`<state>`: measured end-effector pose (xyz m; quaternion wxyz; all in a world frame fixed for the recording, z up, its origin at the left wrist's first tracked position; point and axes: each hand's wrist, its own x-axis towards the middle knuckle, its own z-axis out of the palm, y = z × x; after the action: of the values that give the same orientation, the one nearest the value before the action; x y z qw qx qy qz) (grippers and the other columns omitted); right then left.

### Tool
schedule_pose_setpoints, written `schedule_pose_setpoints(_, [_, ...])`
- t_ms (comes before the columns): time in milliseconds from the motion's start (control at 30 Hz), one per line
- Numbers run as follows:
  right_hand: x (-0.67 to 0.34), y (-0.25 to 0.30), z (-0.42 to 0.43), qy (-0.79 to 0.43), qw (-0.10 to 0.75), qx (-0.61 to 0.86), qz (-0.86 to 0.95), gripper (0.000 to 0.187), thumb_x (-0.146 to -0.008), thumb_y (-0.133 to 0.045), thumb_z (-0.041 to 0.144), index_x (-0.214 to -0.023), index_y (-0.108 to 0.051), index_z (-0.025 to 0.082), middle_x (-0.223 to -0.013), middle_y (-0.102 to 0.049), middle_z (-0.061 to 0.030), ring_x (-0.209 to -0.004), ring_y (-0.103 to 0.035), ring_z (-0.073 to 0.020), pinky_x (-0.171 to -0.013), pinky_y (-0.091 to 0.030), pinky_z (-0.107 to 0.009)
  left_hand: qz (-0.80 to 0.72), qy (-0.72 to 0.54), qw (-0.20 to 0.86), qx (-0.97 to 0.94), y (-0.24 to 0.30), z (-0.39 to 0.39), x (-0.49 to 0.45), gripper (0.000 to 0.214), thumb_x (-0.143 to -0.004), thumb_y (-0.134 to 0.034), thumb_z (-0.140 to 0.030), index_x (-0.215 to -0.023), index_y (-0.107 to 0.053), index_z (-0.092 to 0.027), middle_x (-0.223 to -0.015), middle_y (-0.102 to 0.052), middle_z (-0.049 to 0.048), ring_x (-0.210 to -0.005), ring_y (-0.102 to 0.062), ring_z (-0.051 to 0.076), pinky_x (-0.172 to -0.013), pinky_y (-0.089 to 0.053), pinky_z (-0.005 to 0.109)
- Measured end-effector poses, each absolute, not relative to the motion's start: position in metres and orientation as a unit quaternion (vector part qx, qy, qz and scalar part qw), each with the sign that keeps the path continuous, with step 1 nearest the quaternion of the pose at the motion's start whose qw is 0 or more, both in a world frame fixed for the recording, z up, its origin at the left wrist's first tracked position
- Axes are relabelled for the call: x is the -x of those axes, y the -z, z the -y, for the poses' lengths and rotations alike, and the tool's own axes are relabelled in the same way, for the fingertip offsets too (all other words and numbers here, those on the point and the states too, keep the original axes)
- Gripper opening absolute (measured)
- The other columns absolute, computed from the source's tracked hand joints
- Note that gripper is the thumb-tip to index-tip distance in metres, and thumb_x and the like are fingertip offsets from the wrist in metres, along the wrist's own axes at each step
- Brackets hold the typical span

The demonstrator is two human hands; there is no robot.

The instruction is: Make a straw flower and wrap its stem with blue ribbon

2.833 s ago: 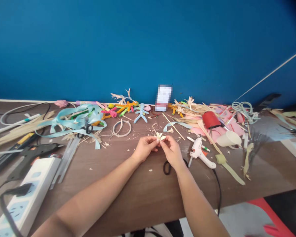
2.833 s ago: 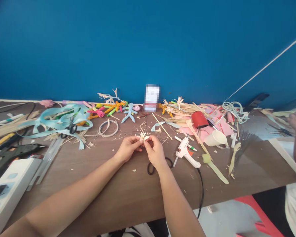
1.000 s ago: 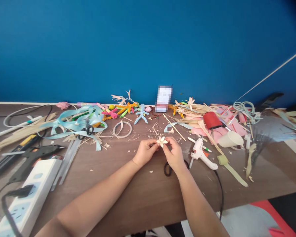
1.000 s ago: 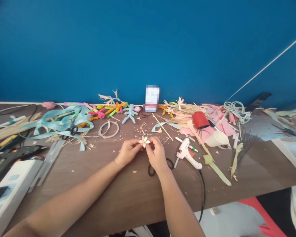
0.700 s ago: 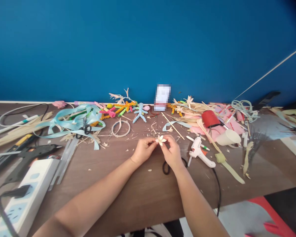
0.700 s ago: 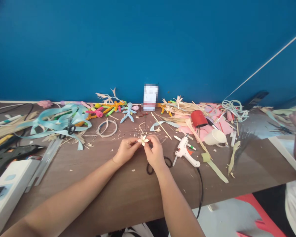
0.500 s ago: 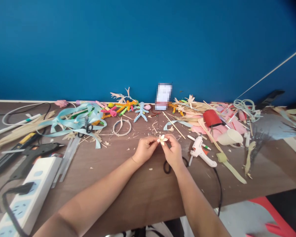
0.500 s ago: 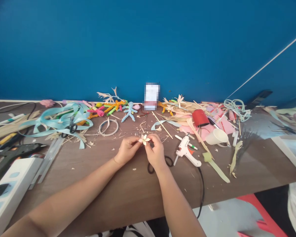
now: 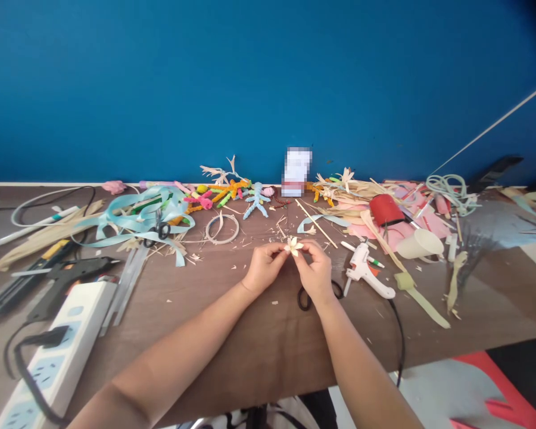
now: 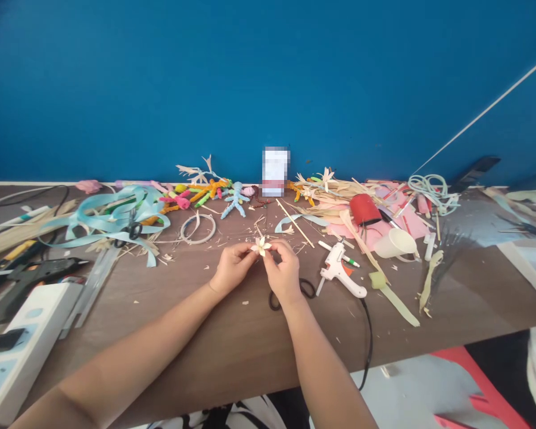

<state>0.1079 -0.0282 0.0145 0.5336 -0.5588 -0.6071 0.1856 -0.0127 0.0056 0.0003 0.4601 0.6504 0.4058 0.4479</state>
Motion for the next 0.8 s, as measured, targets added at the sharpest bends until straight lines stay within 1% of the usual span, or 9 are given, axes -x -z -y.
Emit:
schedule_pose_setpoints(167, [-0.1080,-0.0166,0.0286,-0.169,0.527,0.564,0.612,0.007,-0.076,-0.052,0.018,-0.072,-0.057,0.020,-0.079,-0.058,-0.0029,-0.079,-0.056,-0.0165,-0.075,-0.044,-0.031,-0.388,-0.452,0.520,-0.612,0.0068,-0.0092,0.0114,0.018,-0.073,-0.056,-0.028,-0.074,-0.066,-0.014,-0.068,-0.064,0.0037,-0.063,-0.056,0.015,-0.061,-0.043,0.023])
schedule_pose_setpoints(367, [-0.1059,-0.0146,0.0295,-0.148,0.524,0.566,0.619,0.009,-0.077,-0.051,0.017,-0.075,-0.059,0.021,-0.082,-0.060,-0.0037,-0.081,-0.057,-0.0171,-0.076,-0.045,-0.032,-0.382,-0.456,0.543,-0.593,0.0089,-0.0103,0.0129,0.018,-0.072,-0.056,-0.029,-0.072,-0.065,-0.013,-0.066,-0.063,0.0030,-0.062,-0.055,0.014,-0.060,-0.043,0.023])
schedule_pose_setpoints(600, [-0.1027,-0.0116,0.0296,-0.136,0.532,0.568,0.613,0.011,-0.075,-0.051,0.015,-0.072,-0.060,0.021,-0.083,-0.062,-0.0042,-0.080,-0.058,-0.0173,-0.076,-0.046,-0.032,-0.389,-0.462,0.517,-0.606,0.0106,-0.0108,0.0134,0.017,-0.073,-0.055,-0.028,-0.074,-0.064,-0.014,-0.070,-0.064,0.0041,-0.066,-0.057,0.015,-0.065,-0.044,0.025])
schedule_pose_setpoints(800, [-0.0995,-0.0087,0.0290,-0.126,0.532,0.571,0.613,0.012,-0.075,-0.050,0.015,-0.073,-0.060,0.021,-0.083,-0.062,-0.0044,-0.081,-0.058,-0.0180,-0.076,-0.046,-0.034,-0.413,-0.467,0.456,-0.635,0.0037,-0.0078,0.0146,0.016,-0.075,-0.052,-0.025,-0.074,-0.065,-0.015,-0.070,-0.065,0.0041,-0.066,-0.057,0.015,-0.064,-0.044,0.024])
